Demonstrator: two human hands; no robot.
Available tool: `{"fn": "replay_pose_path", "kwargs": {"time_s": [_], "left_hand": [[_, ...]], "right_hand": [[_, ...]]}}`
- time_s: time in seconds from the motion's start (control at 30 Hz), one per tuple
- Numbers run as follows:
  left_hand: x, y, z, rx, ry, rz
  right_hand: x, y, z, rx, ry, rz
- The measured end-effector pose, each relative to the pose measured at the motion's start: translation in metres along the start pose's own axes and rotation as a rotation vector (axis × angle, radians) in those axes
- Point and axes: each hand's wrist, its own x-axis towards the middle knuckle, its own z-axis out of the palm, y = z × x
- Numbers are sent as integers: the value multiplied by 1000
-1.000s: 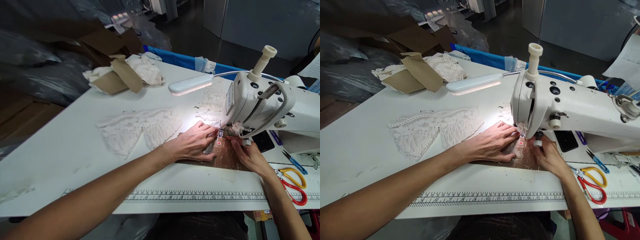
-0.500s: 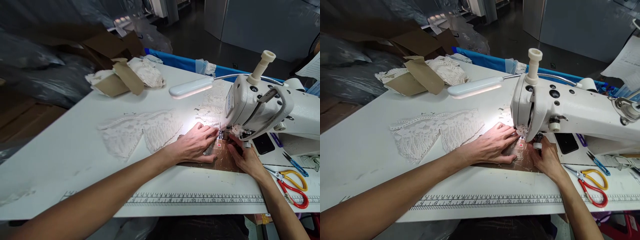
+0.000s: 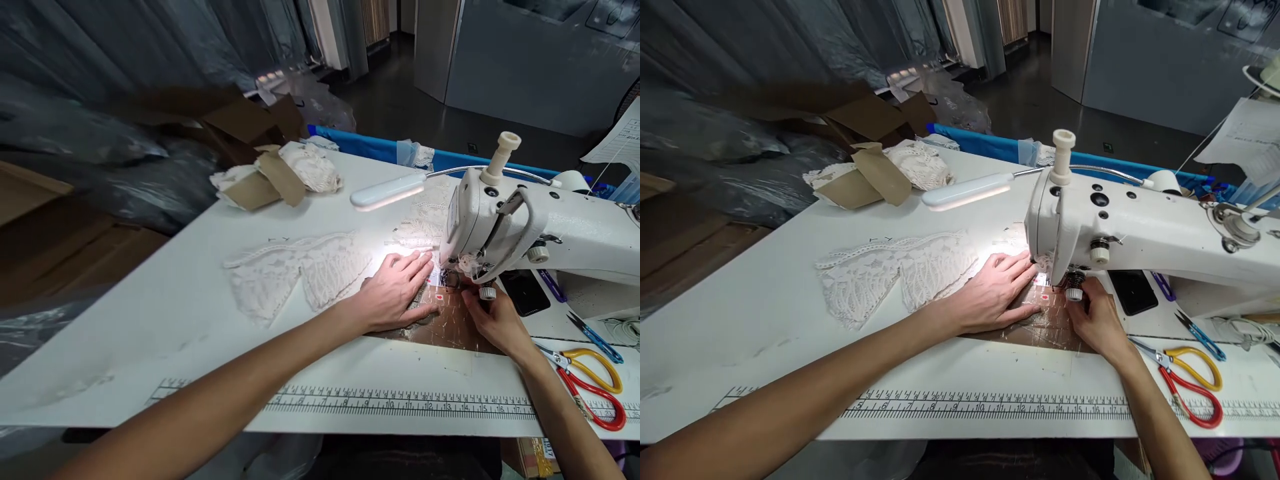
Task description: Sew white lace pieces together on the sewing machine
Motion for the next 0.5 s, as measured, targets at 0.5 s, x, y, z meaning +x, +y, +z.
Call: {"fn": "replay_pose_path", "kwargs": {"time_s": [0.5], "left_hand": [[48,-50,-12,157,-55,179]], "right_hand": [[56,8,-8,643,210,291]]}}
